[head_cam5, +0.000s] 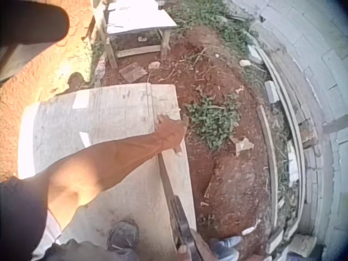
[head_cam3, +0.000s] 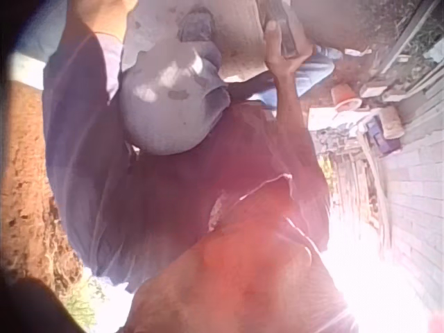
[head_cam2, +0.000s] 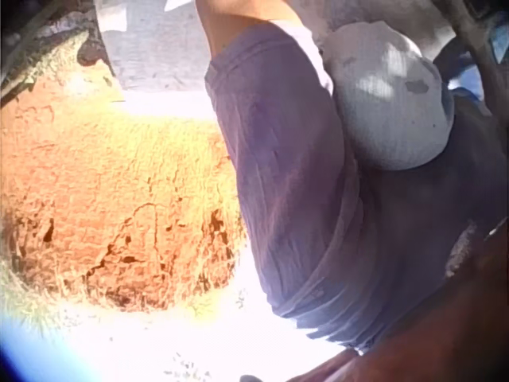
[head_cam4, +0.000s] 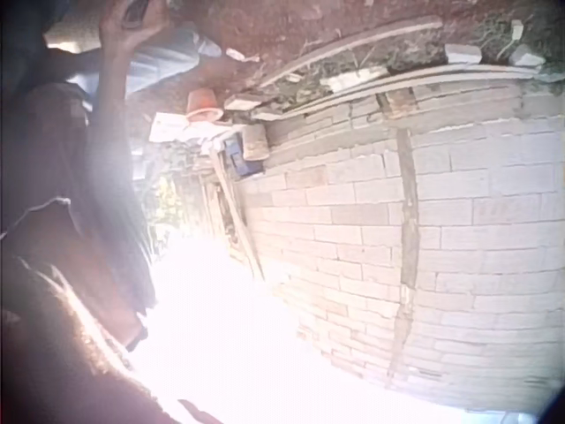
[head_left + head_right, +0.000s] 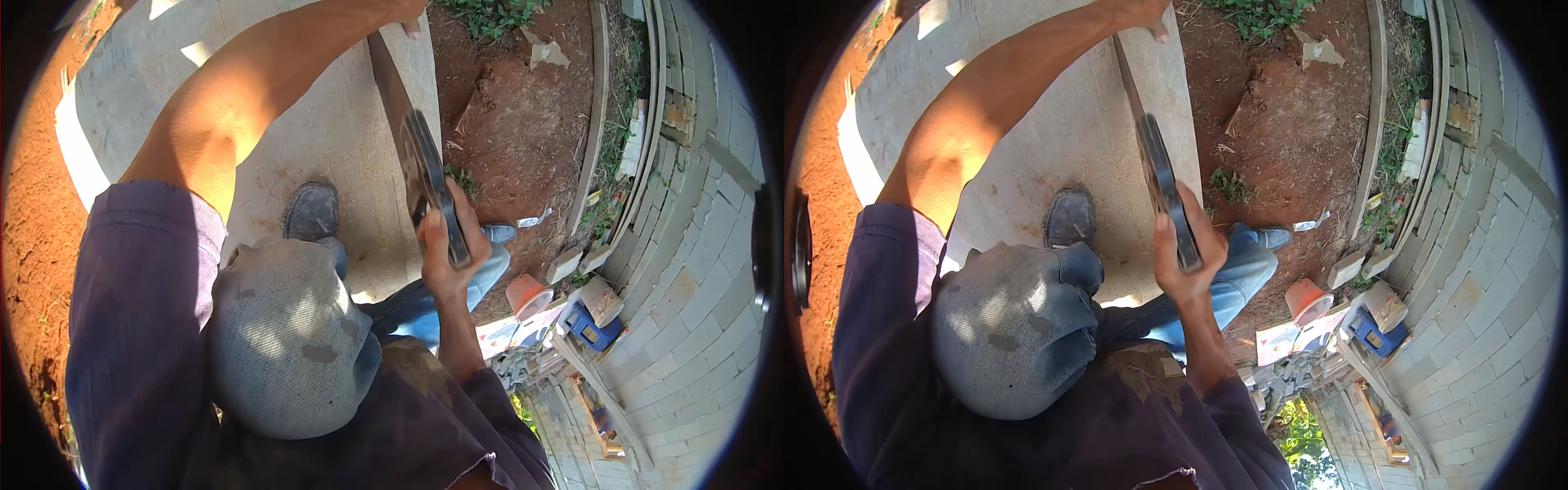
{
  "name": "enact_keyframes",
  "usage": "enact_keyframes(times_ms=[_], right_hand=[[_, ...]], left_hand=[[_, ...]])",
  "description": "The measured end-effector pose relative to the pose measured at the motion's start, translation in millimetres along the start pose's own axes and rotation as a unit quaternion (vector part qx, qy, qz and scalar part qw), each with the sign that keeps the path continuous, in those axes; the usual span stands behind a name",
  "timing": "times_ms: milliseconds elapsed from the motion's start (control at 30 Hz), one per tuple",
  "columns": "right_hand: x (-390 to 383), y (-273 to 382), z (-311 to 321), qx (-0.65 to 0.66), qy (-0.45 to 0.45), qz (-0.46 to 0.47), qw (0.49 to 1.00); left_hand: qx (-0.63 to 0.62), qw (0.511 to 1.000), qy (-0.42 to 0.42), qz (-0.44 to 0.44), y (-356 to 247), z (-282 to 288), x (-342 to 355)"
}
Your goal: The recorder uses a hand saw to cut a curved shape out of a piece of plywood in an outdoor renovation setting.
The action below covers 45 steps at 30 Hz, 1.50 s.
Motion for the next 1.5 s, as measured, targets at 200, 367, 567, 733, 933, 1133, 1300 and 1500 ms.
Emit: enact_keyframes(times_ms=[200,367,567,733,933,1133,1300,1500], right_hand=[[-99.4,39.7,70.2,-0.099,0.024,0.011,0.995],[55.6,-4.8,-51.1,0.048,-0.01,0.039,0.998],[-98.1,24.7,68.1,-0.042,0.031,0.0,0.999],[-46.2,8.8,18.2,-0.051,0.02,0.091,0.994],[46.2,-7.7,-42.9,0.054,0.008,-0.01,0.998],[-124.5,51.8,93.0,-0.064,0.026,-0.026,0.997],[27.6,0.4,-33.8,-0.035,-0.011,0.079,0.996],[-41.7,6.9,15.2,-0.073,0.007,0.031,0.997]], left_hand=[[0.006,0.999,-0.029,0.042,20.4,24.2,-20.9],[-0.011,1.0,-0.027,0.006,-18.3,3.1,-5.7],[0.033,0.999,0.005,0.02,25.1,11.2,-30.9],[0.014,0.999,-0.016,0.037,15.6,18.6,-23.1],[-0.03,0.998,0.033,0.051,-13.3,-5.2,-11.6],[0.033,0.999,-0.014,0.028,22.4,26.1,-27.7],[0.02,0.995,-0.096,0.01,-20.2,2.3,-7.5],[0.034,0.998,-0.056,-0.007,6.0,-3.0,-11.0]])
Point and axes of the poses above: each hand's wrist, its own x-axis towards the middle knuckle, its own z-axis out of the back of the hand, y = z × x, the point moved 9 cm from there along x, towards the middle knuckle, and after that the axes turned 5 degrees about -y, right-handed, at the moved point
